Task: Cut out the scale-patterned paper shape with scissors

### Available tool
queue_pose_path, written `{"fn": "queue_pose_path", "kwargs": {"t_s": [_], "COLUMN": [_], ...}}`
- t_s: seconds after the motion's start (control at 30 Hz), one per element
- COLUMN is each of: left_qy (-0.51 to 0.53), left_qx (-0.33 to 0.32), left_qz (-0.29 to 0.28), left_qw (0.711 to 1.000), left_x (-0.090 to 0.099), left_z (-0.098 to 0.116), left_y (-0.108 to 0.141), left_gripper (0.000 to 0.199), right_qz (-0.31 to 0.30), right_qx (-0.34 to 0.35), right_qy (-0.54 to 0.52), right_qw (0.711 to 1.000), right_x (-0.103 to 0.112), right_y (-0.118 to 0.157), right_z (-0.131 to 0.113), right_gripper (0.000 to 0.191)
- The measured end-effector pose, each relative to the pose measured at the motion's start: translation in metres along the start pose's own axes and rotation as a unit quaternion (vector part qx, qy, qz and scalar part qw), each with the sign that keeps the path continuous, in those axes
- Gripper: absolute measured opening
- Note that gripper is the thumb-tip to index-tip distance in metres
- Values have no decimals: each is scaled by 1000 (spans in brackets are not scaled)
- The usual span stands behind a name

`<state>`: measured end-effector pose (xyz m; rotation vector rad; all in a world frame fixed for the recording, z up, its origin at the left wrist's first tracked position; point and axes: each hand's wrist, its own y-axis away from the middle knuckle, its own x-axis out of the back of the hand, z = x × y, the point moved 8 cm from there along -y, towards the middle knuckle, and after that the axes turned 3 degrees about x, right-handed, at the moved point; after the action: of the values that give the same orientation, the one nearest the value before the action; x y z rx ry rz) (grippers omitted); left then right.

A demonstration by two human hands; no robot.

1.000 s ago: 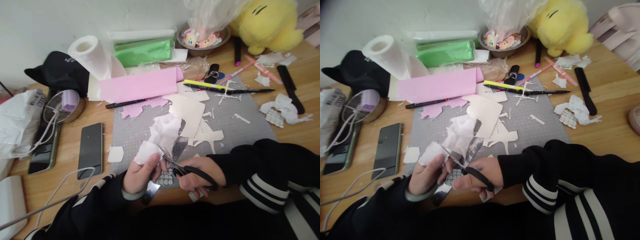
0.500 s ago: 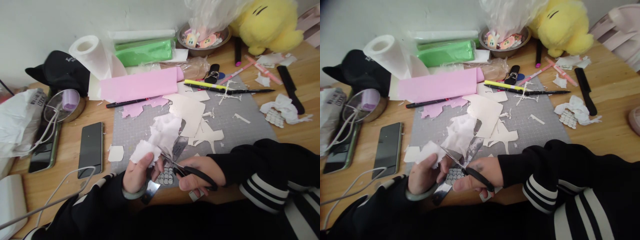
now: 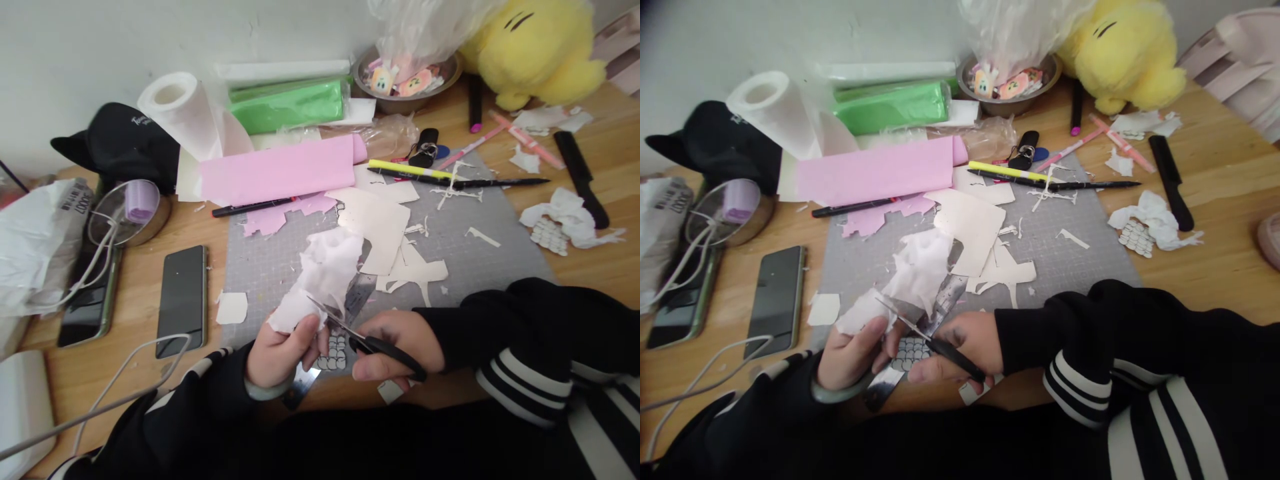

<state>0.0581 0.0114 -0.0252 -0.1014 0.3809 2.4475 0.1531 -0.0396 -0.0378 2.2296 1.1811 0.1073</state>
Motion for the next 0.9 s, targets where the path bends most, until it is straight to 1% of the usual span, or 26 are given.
{"fn": "queue_pose_path", "kwargs": {"t_s": [0.1,0.13,0.2,0.27,0.3,0.37,0.4,0.47,0.5,0.57,0.63,0.7,0.77,0.83,0.9], "left_qy": [20,33,59,79,83,89,88,86,86,94,104,110,115,120,113], "left_qx": [6,8,6,-2,2,-6,-7,-15,-18,-30,-50,-71,-80,-80,-87], "left_qz": [6,18,53,103,110,141,147,165,172,181,180,176,179,183,186], "left_qw": [1000,999,997,992,990,986,985,982,981,979,977,976,974,973,972], "left_x": [1,2,7,14,15,20,21,23,24,26,26,26,26,26,27], "left_z": [-1,-1,1,5,6,10,11,13,13,13,14,15,16,14,14], "left_y": [-1,-1,-2,-4,-5,-6,-7,-7,-7,-7,-7,-6,-6,-5,-5], "left_gripper": [48,48,47,46,47,44,42,39,37,33,29,27,24,21,20], "right_qz": [-5,-6,-5,-12,-18,-11,26,149,214,329,399,430,449,476,494], "right_qx": [8,7,14,33,44,55,57,59,73,81,65,59,84,141,212], "right_qy": [-11,-19,-31,-43,-50,-58,-51,-14,30,127,213,274,327,389,443], "right_qw": [1000,1000,999,998,998,997,997,987,974,932,890,858,827,776,717], "right_x": [0,0,0,-1,-2,1,9,33,46,69,83,92,95,91,77], "right_y": [-1,-1,-1,-1,-1,-1,0,4,9,21,29,32,33,35,39], "right_z": [2,4,5,2,-1,-6,-8,-13,-19,-28,-33,-35,-39,-47,-56], "right_gripper": [45,46,47,50,50,46,43,35,33,33,34,37,43,44,37]}}
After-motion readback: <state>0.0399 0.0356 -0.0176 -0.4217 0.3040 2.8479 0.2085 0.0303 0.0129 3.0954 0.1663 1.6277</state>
